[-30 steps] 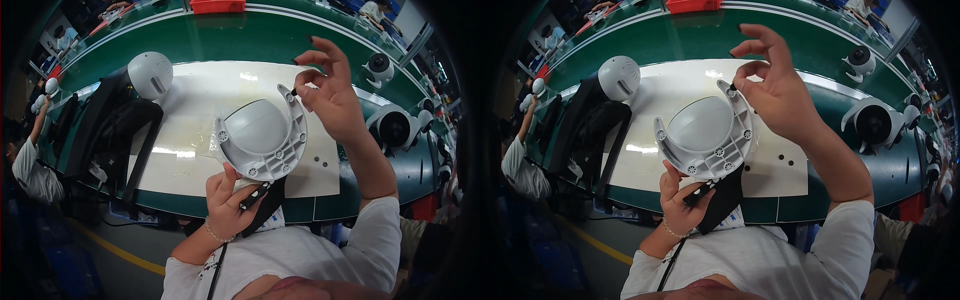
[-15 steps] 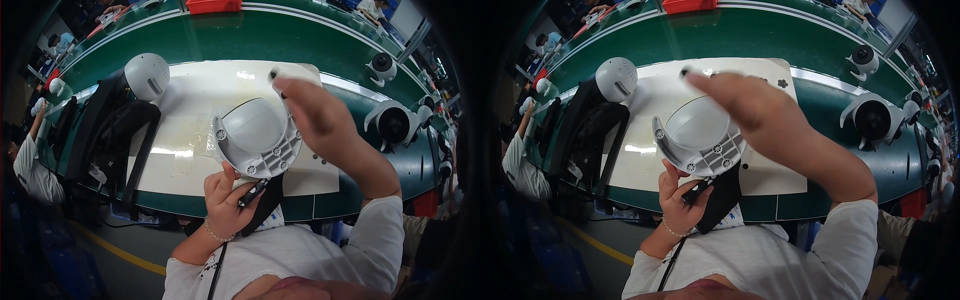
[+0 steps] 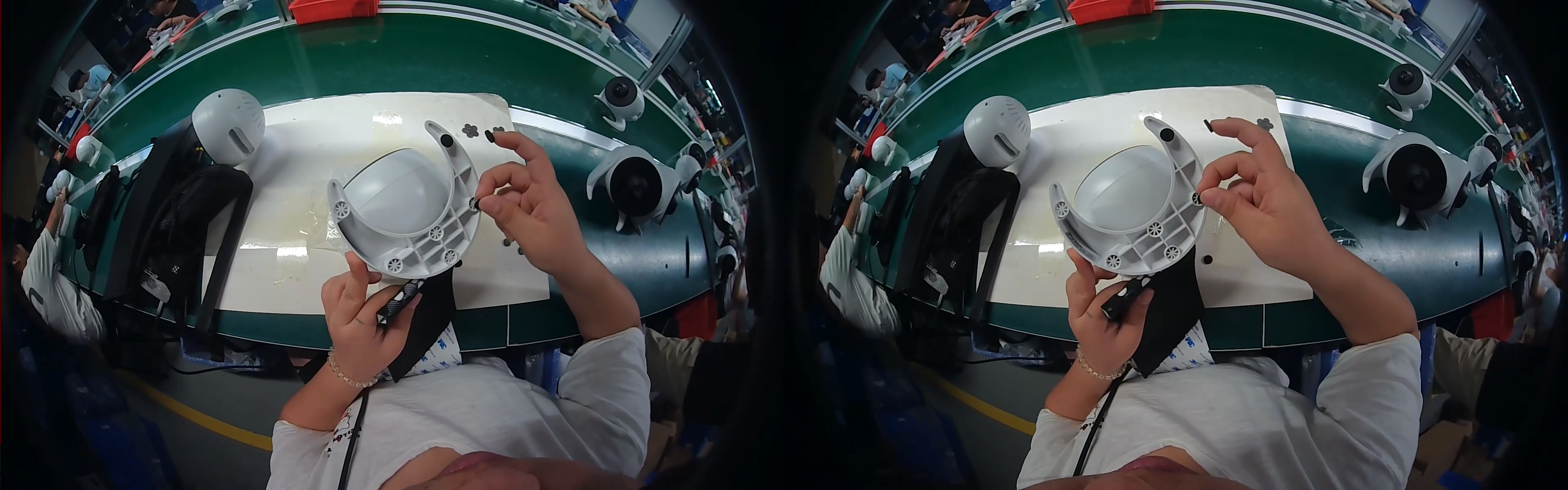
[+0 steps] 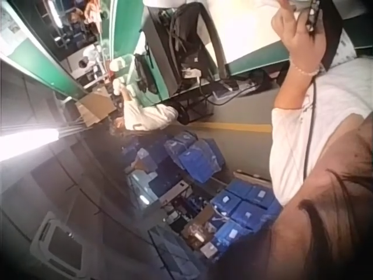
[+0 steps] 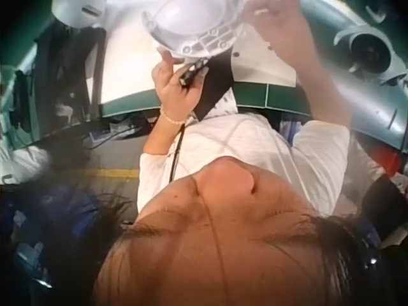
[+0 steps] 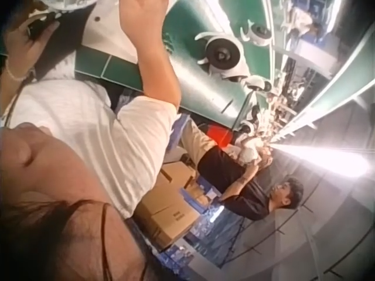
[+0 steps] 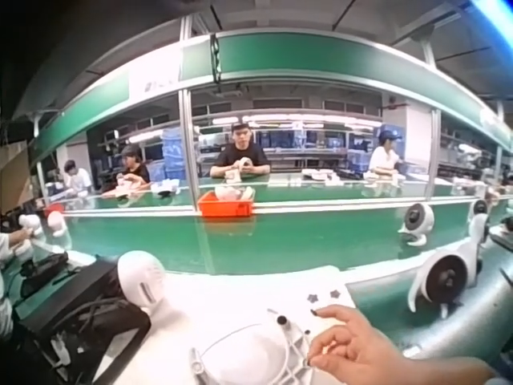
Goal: Assembling the plastic housing and components of an electronic camera fixture at a factory workstation.
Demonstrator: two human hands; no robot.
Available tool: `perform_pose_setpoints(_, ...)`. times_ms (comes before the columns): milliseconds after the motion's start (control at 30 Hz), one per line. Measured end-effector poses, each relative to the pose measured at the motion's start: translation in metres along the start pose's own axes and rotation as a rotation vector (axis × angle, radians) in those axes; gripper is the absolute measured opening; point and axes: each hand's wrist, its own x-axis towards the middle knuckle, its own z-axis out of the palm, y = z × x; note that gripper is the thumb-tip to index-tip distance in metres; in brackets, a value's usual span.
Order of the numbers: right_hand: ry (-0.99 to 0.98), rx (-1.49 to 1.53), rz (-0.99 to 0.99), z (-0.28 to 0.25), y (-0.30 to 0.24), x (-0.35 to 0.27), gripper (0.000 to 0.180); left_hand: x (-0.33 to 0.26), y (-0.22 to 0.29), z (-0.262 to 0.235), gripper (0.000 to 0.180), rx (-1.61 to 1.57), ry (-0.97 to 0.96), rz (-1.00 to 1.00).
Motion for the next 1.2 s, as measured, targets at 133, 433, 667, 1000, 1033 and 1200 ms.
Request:
perform_pose_setpoints(133, 0.072, -0.1, -0.045, 0.005, 0.004, -0.001, 0.054, -0.001, 0.0, 0.002, 0.028, 0.019, 0.016, -0.007)
perform_pose_setpoints(433, 0.138, -0.791, -0.728, -0.003, 0.036, -0.013, 0.051, 0.0, 0.003, 0.003, 0.026, 0.042, 0.02, -0.037)
perform_pose_setpoints(667, 0.133, -0.6, -0.553, -0.003, 0.014, -0.011, 0.028, -0.001, 0.0, 0.004, 0.026, 0.025, 0.036, -0.023)
perform_pose_setpoints(1000, 0.015, -0.715, -0.566, 0.025, 0.015, 0.002, 0.008, 0.0, 0.002, 0.002, 0.025, 0.013, 0.017, -0.041)
perform_pose_setpoints(1033, 0.072, -0.811, -0.643, 0.027, 0.015, 0.0, 0.007, 0.0, 0.002, 0.002, 0.025, 0.014, 0.017, -0.043)
perform_pose_setpoints(1200, 0.186, -1.021, -0.818, 0.028, 0.017, -0.004, 0.01, 0.002, 0.002, 0.003, 0.024, 0.01, 0.037, -0.043)
